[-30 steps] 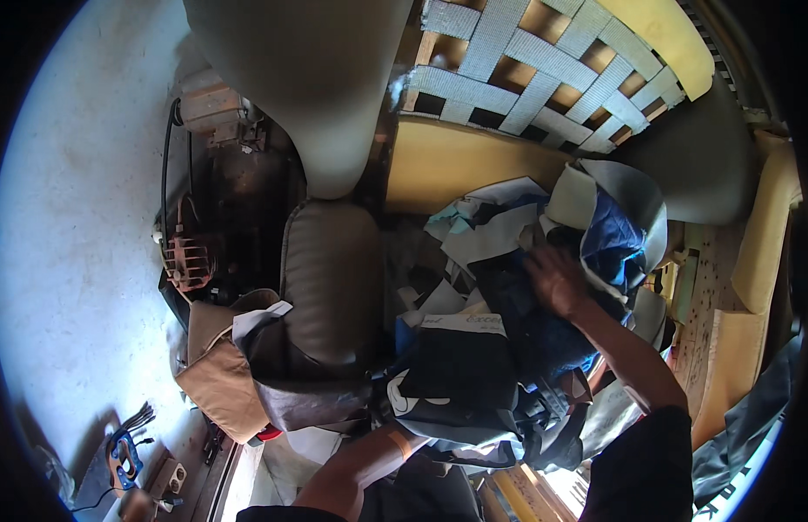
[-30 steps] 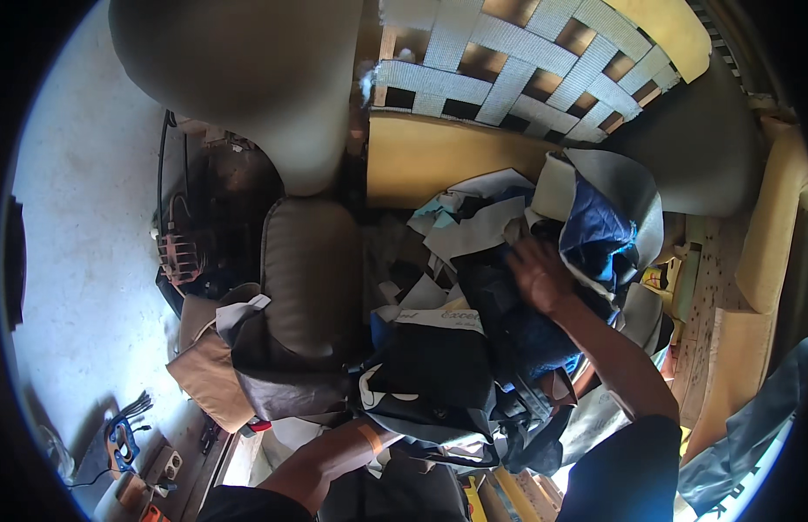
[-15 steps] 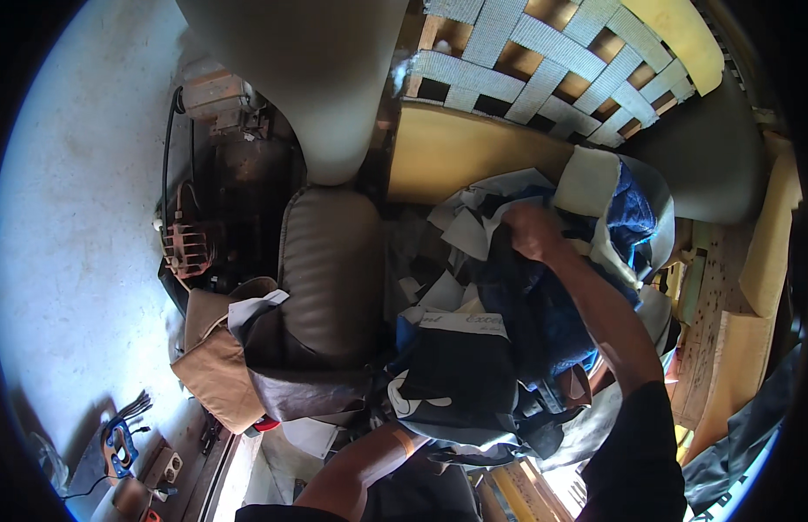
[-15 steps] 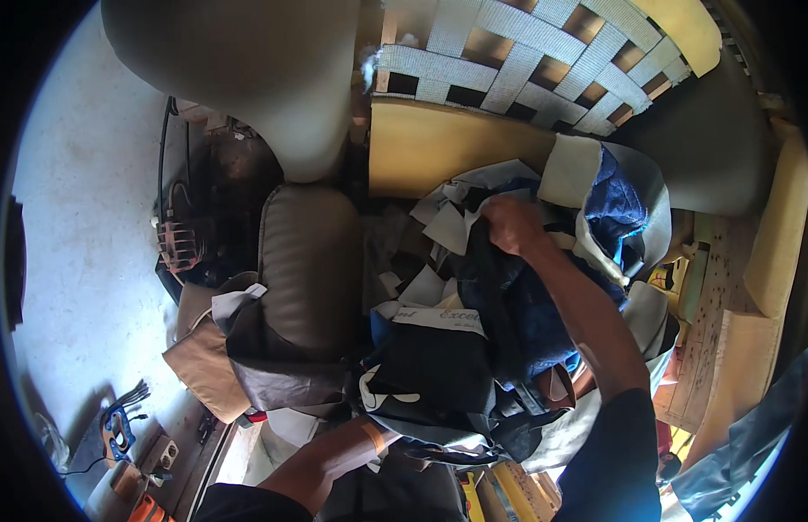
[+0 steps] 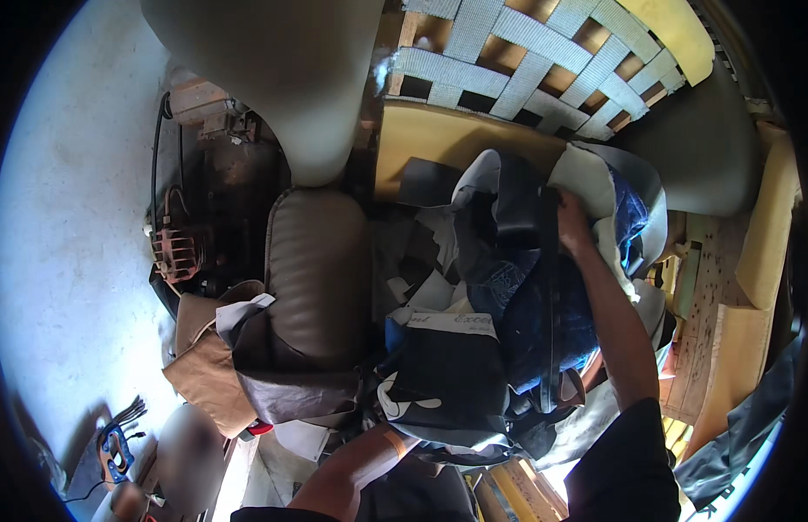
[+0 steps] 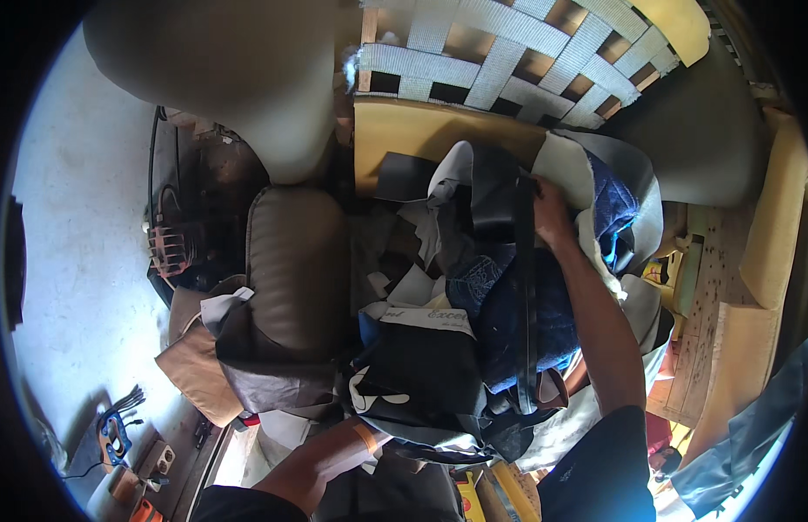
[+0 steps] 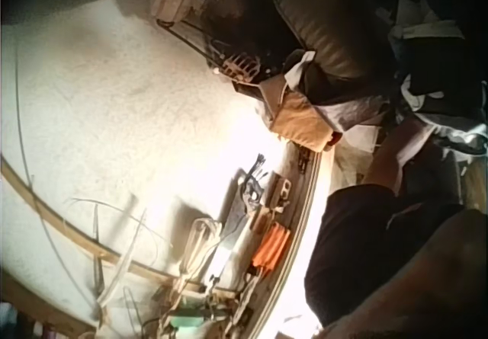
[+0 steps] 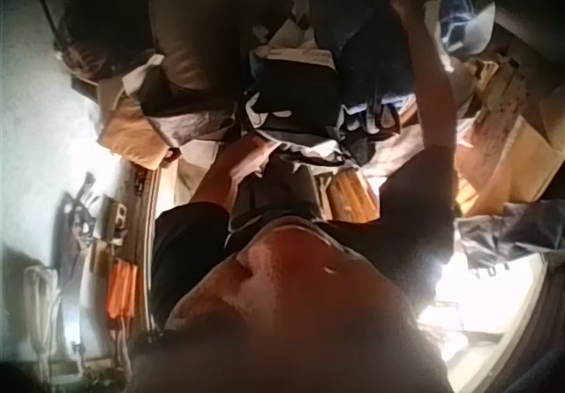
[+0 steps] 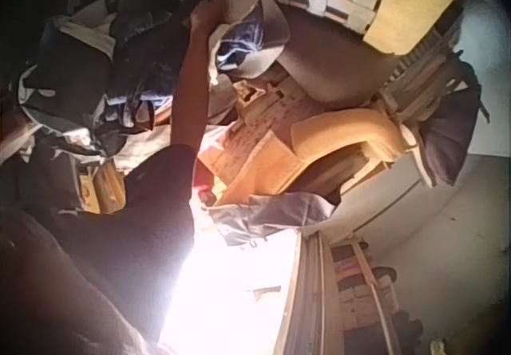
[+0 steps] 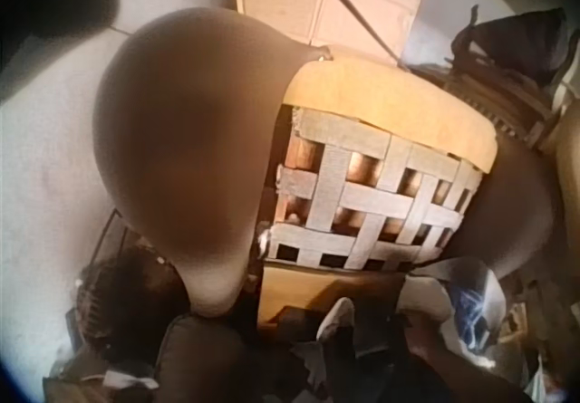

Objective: The person sorts through a pile of fabric scraps and selects a large piece of black material. They then sit on the floor, place the material over a yellow foam cushion, and use scissors to cut the material into a specific shape.

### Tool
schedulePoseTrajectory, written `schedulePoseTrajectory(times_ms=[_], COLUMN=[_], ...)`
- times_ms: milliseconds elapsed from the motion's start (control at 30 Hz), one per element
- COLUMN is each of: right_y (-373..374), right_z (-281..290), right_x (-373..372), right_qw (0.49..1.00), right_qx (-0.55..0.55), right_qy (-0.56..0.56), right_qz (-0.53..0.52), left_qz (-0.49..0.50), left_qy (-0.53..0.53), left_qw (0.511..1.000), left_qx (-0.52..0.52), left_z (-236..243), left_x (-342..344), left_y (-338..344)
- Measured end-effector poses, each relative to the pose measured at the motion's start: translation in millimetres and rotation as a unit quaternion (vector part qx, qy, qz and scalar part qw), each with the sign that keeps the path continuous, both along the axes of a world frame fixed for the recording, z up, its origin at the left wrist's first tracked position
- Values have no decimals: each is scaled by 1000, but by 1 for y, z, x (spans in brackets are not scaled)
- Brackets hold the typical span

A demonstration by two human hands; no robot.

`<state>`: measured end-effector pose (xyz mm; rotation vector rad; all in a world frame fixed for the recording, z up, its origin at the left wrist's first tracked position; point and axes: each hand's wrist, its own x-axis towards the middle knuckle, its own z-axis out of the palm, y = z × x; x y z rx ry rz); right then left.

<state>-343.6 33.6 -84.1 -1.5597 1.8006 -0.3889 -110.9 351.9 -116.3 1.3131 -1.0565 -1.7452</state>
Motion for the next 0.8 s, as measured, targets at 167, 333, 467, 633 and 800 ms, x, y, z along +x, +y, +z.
schedulePoseTrajectory(times_ms=[167, 333, 467, 633, 800], right_y=[1, 12, 63, 163, 185], right_z=[4, 19, 63, 64, 22], right_x=[11, 12, 92, 103, 64], right_qw=[999, 975, 943, 807, 816], right_qx=[-34, 67, 134, 340, 272], right_qy=[5, -210, -229, -162, -193], right_qz=[41, -35, 199, 453, 472], left_qz=[-1, -18, -31, -260, -251], left_qy=[-1, 14, 15, 133, 206], left_qw=[1000, 1000, 999, 952, 946], left_qx=[0, 5, 20, 97, -14], left_z=[-2, 0, 9, 82, 171], left_x=[-2, -8, -2, 12, 75], left_y=[0, 1, 7, 45, -9])
